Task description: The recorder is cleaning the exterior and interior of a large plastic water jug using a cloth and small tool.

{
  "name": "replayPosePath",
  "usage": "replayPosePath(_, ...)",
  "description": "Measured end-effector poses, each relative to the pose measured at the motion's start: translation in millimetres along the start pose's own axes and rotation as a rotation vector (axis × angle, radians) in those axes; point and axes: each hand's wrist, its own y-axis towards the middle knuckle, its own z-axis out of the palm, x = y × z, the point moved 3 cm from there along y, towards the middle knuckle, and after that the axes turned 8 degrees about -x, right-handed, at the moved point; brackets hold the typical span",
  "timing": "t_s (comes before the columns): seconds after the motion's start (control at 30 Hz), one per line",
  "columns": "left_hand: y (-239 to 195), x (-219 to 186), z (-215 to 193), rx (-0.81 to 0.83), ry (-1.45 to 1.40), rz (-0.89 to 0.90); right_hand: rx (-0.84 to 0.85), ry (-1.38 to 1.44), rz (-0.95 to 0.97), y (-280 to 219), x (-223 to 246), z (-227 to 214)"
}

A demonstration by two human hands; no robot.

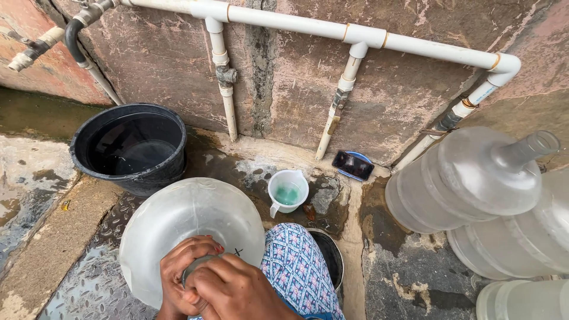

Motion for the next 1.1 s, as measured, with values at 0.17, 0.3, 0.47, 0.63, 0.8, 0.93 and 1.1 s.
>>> replayPosePath(0.17,6,-8,7,0.052,0.086,-0.055,0.027,-0.036,-0.039,-14,13,-2)
replayPosePath(0.3,6,-3,4,0.053,0.224,-0.124,-0.007,-0.006,-0.038,-21,13,-8)
replayPosePath(0.47,4,5,5,0.034,0.005,0.025,0.043,-0.049,-0.089,0,-2,10)
replayPosePath(0.63,2,2,5,0.038,0.197,-0.145,-0.024,-0.014,-0.126,-12,14,-3)
replayPosePath(0.8,7,9,1,0.062,-0.032,0.129,-0.024,0.003,-0.110,34,29,-21)
replayPosePath(0.93,-2,16,4,0.043,0.117,-0.052,-0.056,0.000,-0.181,18,13,-3)
replayPosePath(1.1,4,5,-3,0.032,0.083,-0.009,-0.092,0.066,-0.019,-9,20,-8)
